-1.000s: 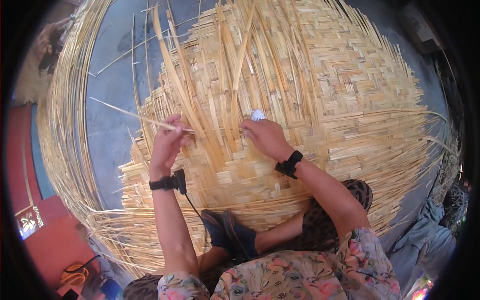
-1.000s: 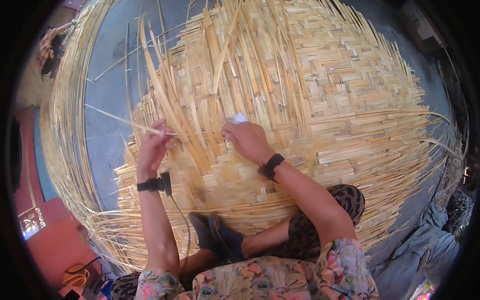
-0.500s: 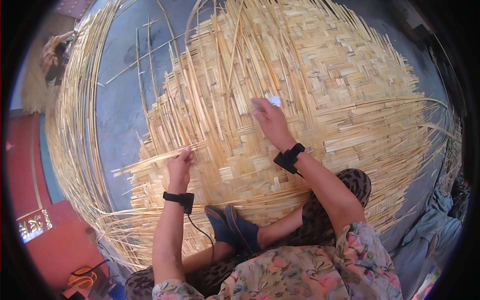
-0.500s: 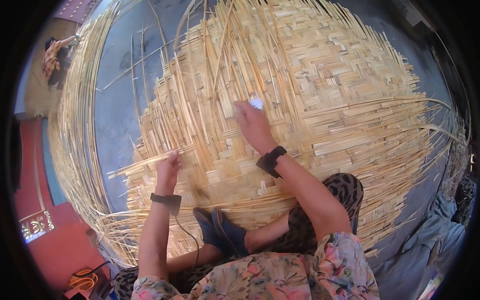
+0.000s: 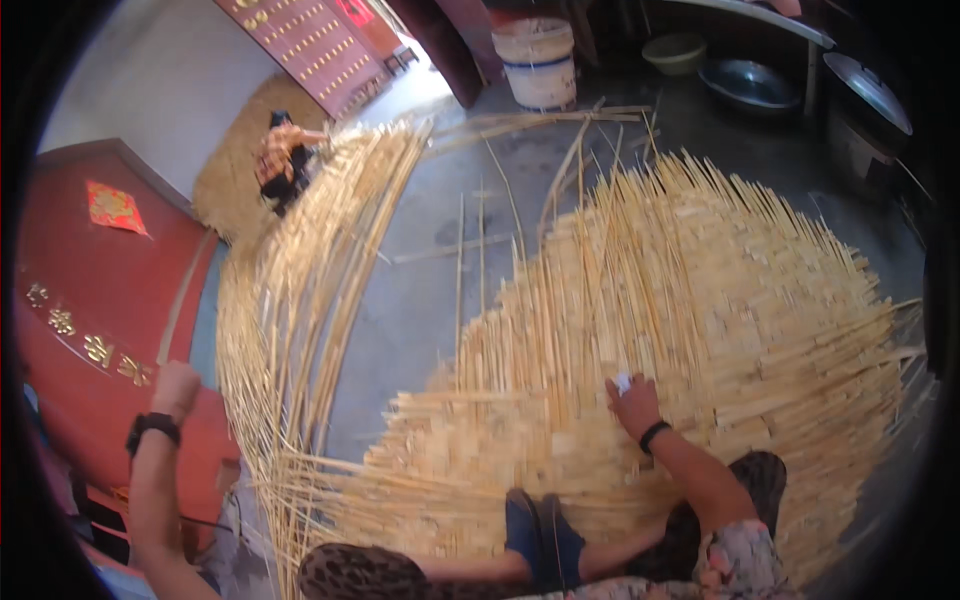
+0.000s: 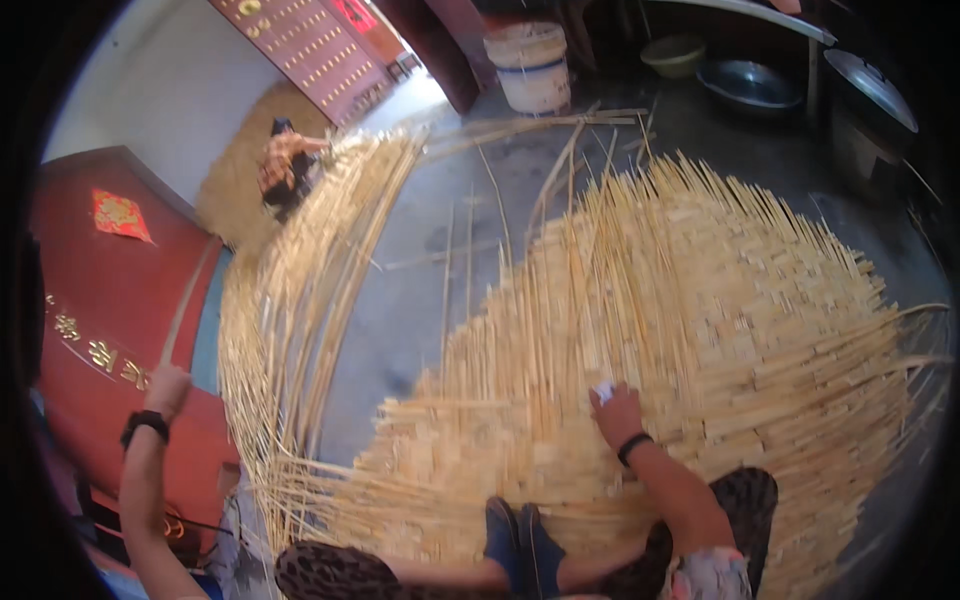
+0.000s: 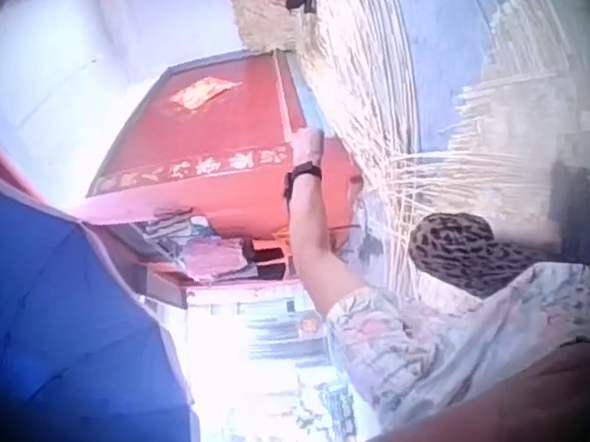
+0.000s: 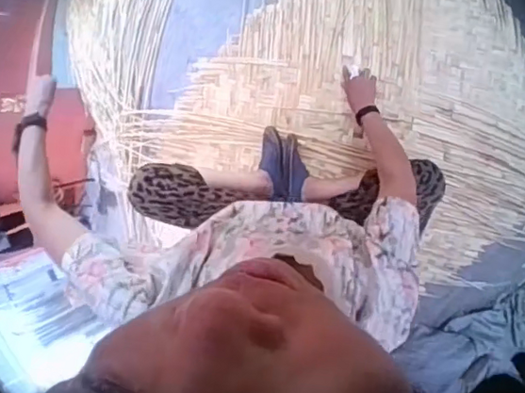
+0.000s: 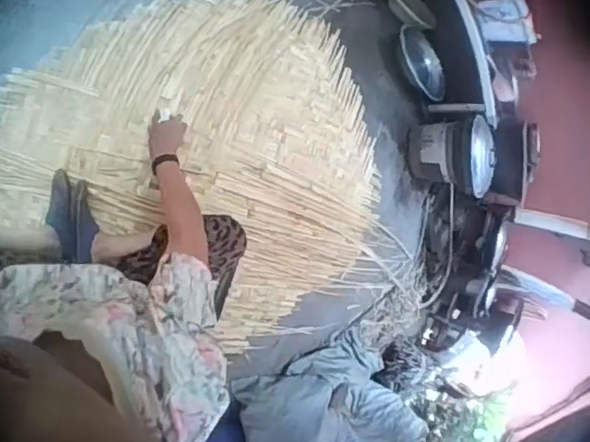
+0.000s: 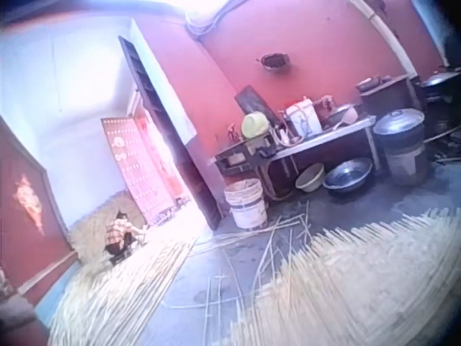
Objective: Weaving a large circular mat using bamboo strips on the floor of a workshop.
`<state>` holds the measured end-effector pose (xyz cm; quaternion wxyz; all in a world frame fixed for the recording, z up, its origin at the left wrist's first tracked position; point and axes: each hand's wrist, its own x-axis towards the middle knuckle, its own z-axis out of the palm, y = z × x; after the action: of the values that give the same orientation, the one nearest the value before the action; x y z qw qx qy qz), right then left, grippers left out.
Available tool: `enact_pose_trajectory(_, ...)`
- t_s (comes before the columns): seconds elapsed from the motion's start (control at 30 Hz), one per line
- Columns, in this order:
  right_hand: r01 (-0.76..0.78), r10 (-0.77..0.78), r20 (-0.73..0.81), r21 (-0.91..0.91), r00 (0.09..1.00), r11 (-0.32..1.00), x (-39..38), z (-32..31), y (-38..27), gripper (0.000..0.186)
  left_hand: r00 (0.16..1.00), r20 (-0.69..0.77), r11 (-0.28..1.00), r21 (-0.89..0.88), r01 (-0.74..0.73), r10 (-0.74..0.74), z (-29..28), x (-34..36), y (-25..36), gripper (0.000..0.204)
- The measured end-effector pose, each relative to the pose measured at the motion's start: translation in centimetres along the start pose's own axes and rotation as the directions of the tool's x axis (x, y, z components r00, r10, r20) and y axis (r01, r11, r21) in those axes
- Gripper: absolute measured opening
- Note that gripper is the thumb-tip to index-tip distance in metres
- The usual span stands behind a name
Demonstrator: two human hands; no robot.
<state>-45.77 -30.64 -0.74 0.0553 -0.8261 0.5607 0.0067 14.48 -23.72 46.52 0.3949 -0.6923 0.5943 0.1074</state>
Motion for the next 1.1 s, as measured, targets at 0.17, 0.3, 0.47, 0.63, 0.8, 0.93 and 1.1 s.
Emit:
enact_pose_trajectory(0.17,0.186,-0.186,0.035,-0.001,0.982,0.982,5.3,-8.0,-6.7,0.024,0.966,-0.163,0.96,-0.229,0.161,-0.201,4.3,-2.8,-5.2,0.029)
enact_pose_trajectory(0.3,0.372,-0.24,-0.324,0.45,0.915,0.812,9.2,-3.4,-11.9,0.028,0.96,-0.192,0.806,-0.524,-0.277,0.206,9.0,8.8,11.5,0.027)
enact_pose_trajectory(0.47,0.164,-0.223,0.102,0.407,0.969,0.899,11.8,-2.7,-15.7,0.024,0.766,-0.221,0.544,-0.588,-0.598,0.604,16.0,18.5,26.9,0.023)
enact_pose_trajectory(0.63,0.053,-0.386,0.152,0.881,0.91,0.47,12.4,-3.6,-12.4,0.016,0.924,-0.189,0.169,-0.952,-0.255,0.333,14.8,25.1,33.2,0.01)
enact_pose_trajectory(0.8,0.094,-0.356,0.123,0.84,0.926,0.534,12.5,-3.9,-11.4,0.016,0.917,-0.346,-0.221,-0.927,-0.303,0.196,12.3,31.9,37.5,0.022)
enact_pose_trajectory(0.93,0.116,-0.336,0.145,0.753,0.931,0.647,12.0,-4.8,-11.7,0.018,0.898,-0.421,0.148,-0.887,-0.437,0.123,11.5,33.7,38.3,0.017)
enact_pose_trajectory(1.1,0.269,-0.349,-0.046,0.734,0.936,0.624,10.9,-6.0,-11.7,0.015,0.844,-0.502,0.264,-0.802,-0.535,0.187,9.8,34.8,38.6,0.019)
